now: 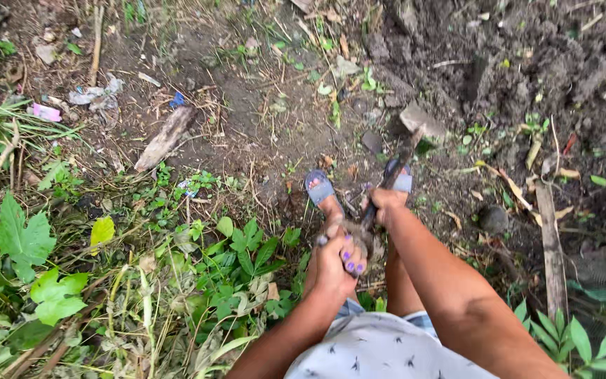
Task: The person uses a hoe to break up and loosen soil in a garden bed. They repeatedly strike the ground and pull the tool toward themselves to turn over clumps of earth, working along a narrow strip next to a mesh fence.
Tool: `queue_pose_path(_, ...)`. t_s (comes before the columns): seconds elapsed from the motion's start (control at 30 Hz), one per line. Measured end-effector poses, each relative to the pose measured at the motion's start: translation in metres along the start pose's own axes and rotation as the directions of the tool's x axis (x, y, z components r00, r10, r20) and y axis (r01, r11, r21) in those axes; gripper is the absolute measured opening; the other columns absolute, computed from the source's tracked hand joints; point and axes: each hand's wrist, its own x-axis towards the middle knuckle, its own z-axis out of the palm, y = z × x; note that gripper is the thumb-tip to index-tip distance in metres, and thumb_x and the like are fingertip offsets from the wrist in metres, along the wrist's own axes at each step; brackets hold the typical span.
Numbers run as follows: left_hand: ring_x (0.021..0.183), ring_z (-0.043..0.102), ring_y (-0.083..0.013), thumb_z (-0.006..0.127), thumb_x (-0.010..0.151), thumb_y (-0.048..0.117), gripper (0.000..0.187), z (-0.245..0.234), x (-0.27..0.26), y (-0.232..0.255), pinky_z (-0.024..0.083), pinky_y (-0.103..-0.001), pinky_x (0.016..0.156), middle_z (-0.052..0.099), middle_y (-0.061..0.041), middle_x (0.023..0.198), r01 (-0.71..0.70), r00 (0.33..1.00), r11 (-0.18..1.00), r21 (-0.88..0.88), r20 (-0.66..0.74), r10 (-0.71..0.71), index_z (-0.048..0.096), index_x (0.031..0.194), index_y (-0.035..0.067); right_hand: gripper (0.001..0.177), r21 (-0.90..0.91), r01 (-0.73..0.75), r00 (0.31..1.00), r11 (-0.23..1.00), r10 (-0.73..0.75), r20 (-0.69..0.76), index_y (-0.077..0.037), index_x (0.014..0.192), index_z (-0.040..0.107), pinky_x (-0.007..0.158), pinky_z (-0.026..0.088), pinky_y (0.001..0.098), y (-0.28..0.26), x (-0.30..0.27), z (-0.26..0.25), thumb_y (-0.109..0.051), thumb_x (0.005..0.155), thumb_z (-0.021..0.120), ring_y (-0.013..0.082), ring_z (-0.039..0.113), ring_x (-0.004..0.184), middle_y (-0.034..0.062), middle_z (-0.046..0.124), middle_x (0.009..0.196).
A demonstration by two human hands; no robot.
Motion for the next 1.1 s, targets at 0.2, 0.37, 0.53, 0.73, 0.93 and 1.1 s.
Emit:
queue_pose_path(0.2, 0.042, 0.036, -0.0136, 0.055, 0.088, 0.009, 0.021, 0.055, 0.008, 0.006, 0.032, -0.033, 0.045, 0.038, 0.003, 0.056, 0.007, 1.0, 0.999, -0.046, -0.007, -0.008, 0.044, 0.076, 0.023, 0.01, -0.019, -0.022, 1.0, 1.0, 0.022, -0.002, -0.007, 0.083, 0.054, 0.044, 0.048, 0.0366, -0.049, 0.006, 0.0, -0.004, 0.092, 0.057, 0.0213, 0.053, 0.047, 0.0075, 0.054, 0.061)
queue_pose_path(0.37, 0.047, 0.037, -0.0144, 0.057, 0.094, 0.015, 0.025, 0.072, 0.018, 0.011, 0.035, -0.033, 0.048, 0.038, 0.002, 0.06, 0.061, 0.997, 0.996, -0.067, -0.034, -0.063, 0.041, 0.075, 0.015, 0.015, -0.066, -0.104, 0.993, 0.992, 0.1, -0.059, -0.012, 0.077, 0.057, 0.041, 0.041, 0.0353, -0.068, -0.009, 0.005, -0.009, 0.091, 0.056, 0.0193, 0.053, 0.047, 0.0034, 0.056, 0.058)
queue_pose_path(0.53, 0.042, 0.033, -0.0126, 0.055, 0.086, 0.013, 0.018, 0.106, 0.02, 0.014, 0.03, -0.031, 0.044, 0.036, 0.003, 0.056, -0.002, 0.985, 1.0, -0.003, -0.175, 0.001, 0.046, 0.073, 0.021, 0.017, 0.057, -0.049, 0.992, 0.997, 0.055, -0.114, -0.005, 0.083, 0.06, 0.044, 0.052, 0.0364, -0.083, 0.004, 0.01, -0.002, 0.094, 0.047, 0.0192, 0.059, 0.051, 0.0063, 0.059, 0.062)
queue_pose_path(0.73, 0.043, 0.034, -0.0141, 0.055, 0.085, 0.014, 0.015, 0.146, 0.032, 0.013, 0.03, -0.032, 0.045, 0.037, 0.002, 0.057, -0.026, 0.963, 0.999, 0.035, -0.267, 0.035, 0.052, 0.074, 0.023, 0.01, -0.087, -0.186, 0.982, 0.979, 0.189, 0.02, -0.009, 0.088, 0.057, 0.045, 0.051, 0.0368, -0.114, 0.004, 0.008, -0.014, 0.096, 0.054, 0.0186, 0.056, 0.048, 0.0037, 0.056, 0.06)
queue_pose_path(0.93, 0.044, 0.037, -0.0171, 0.059, 0.094, 0.015, 0.03, 0.162, 0.052, 0.005, 0.035, -0.035, 0.045, 0.036, -0.001, 0.058, -0.019, 0.985, 0.999, -0.034, -0.173, 0.013, 0.036, 0.074, 0.013, 0.009, -0.072, -0.228, 0.973, 0.971, 0.225, -0.048, -0.005, 0.086, 0.055, 0.042, 0.048, 0.0387, -0.126, 0.013, -0.002, -0.001, 0.092, 0.05, 0.0195, 0.055, 0.047, 0.0065, 0.056, 0.06)
queue_pose_path(1.1, 0.038, 0.033, -0.0125, 0.054, 0.086, 0.008, 0.013, 0.193, 0.057, 0.016, 0.031, -0.031, 0.038, 0.038, 0.002, 0.056, -0.142, 0.96, 0.99, 0.017, -0.24, 0.142, 0.047, 0.083, 0.019, 0.008, -0.009, -0.172, 0.982, 0.985, 0.171, -0.083, 0.001, 0.087, 0.057, 0.042, 0.051, 0.0392, -0.128, 0.028, 0.008, 0.004, 0.091, 0.051, 0.0241, 0.055, 0.047, 0.0122, 0.056, 0.061)
